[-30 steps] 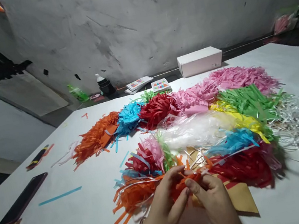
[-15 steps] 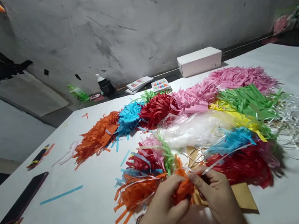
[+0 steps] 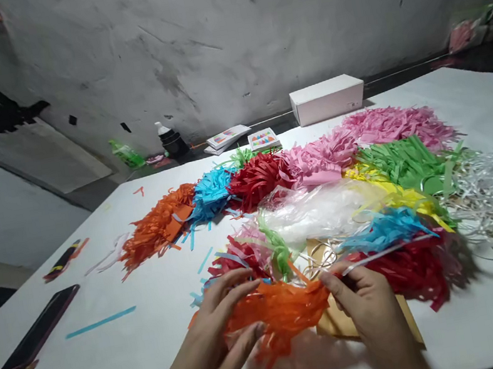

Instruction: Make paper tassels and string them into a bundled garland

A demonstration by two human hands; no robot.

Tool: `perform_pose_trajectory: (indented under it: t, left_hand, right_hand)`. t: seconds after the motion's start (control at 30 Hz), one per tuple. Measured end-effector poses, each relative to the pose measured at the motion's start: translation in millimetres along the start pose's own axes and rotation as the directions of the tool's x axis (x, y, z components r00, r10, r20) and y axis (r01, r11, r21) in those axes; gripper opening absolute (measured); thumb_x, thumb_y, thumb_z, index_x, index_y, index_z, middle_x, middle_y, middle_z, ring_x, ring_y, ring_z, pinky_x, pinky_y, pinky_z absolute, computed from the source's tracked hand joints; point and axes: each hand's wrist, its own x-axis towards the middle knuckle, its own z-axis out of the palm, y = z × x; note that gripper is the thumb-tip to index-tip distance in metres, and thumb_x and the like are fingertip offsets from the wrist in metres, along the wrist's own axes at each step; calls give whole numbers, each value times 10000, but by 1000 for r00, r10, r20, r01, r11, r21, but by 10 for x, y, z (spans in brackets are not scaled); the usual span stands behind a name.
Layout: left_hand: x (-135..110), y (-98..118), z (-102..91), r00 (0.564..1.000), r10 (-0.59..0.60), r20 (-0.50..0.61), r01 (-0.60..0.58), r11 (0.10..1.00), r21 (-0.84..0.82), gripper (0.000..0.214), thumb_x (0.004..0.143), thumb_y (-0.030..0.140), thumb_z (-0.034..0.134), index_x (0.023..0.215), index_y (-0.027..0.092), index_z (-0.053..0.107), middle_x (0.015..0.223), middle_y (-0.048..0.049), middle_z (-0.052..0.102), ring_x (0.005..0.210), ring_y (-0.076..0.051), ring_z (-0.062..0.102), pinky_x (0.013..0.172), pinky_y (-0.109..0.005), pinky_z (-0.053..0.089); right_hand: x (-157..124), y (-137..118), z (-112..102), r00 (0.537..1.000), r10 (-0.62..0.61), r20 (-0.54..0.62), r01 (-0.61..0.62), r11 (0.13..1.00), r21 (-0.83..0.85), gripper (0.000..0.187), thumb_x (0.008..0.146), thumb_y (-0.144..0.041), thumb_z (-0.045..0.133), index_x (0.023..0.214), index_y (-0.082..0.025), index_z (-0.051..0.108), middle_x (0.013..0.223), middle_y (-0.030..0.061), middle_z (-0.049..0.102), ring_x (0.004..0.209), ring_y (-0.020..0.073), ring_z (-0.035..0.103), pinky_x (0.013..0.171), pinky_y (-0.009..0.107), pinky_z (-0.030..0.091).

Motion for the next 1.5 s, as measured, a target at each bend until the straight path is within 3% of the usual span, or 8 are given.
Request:
perform_pose_trajectory:
  t: [0.1,0.37,0.63,0.8,0.93,1.13,1.23,1.5]
  left_hand:
    - [99,193,148,996,64,-69,-72,991,-115,453,902,175,584,1338,255,490,1405,-137,484,1299,-299,473,1064,-448,440]
    - [454,326,757,967,66,247,75,851,-520,551,793,15,514,1316,186,476,1141,-95,653,1052,-220,625,929,-330,501]
    - [176,-35,520,930,-111,351,131,991,-34,193,923,138,433,910,186,620,814,-60,713,680,-201,633,611,-267,471]
    - [-141,-313,219,970,-34,239,29,999,28,545,890,164,550,1413,274,444,1245,-93,693,1034,-267,689,844,-330,562]
    - [-159,-141,88,999,-19,47,13,993,115,583,916,241,591,1465,304,406,1406,-128,560,1251,-316,563,1019,-452,502]
    - [148,235,685,985,37,168,-2,979,-202,604,829,237,715,1375,202,458,1310,-164,597,1194,-314,572,1016,-460,504]
    - [236,260,978,985,-9,171,66,941,-333,556,882,85,530,1415,164,395,1344,-177,585,1220,-288,571,1043,-442,473]
    - [192,187,942,960,-146,239,249,836,-488,285,1018,385,397,935,191,589,865,-63,637,797,-203,577,716,-293,452]
  right_hand:
    - [-23,-8,29,997,-32,67,39,994,-103,376,710,-546,778,715,-171,742,526,-19,517,470,101,410,418,214,311]
    - [-25,59,-38,980,-8,199,15,999,-33,374,737,-532,771,681,-166,721,545,-8,549,493,113,453,458,223,355]
    - [136,267,-70,997,21,-69,-10,988,155,387,701,-525,814,728,-158,694,491,-66,421,448,73,326,411,212,237]
    - [193,313,-106,995,44,-90,-33,992,122,392,709,-534,806,756,-162,693,499,-67,438,439,77,342,403,209,266]
    - [146,260,-103,998,59,-38,-59,998,10,415,702,-540,806,749,-138,715,511,-46,468,466,92,378,425,220,302]
    - [37,155,-1,979,101,176,-96,995,-37,415,728,-551,773,727,-142,702,501,-53,456,465,81,355,434,211,253]
    - [23,142,-10,975,92,203,-87,996,-30,402,731,-541,775,709,-149,694,524,-51,467,487,83,378,455,207,284]
    - [-2,294,37,976,146,163,-169,976,138,393,757,-532,774,721,-149,698,490,-62,436,450,60,316,417,191,230]
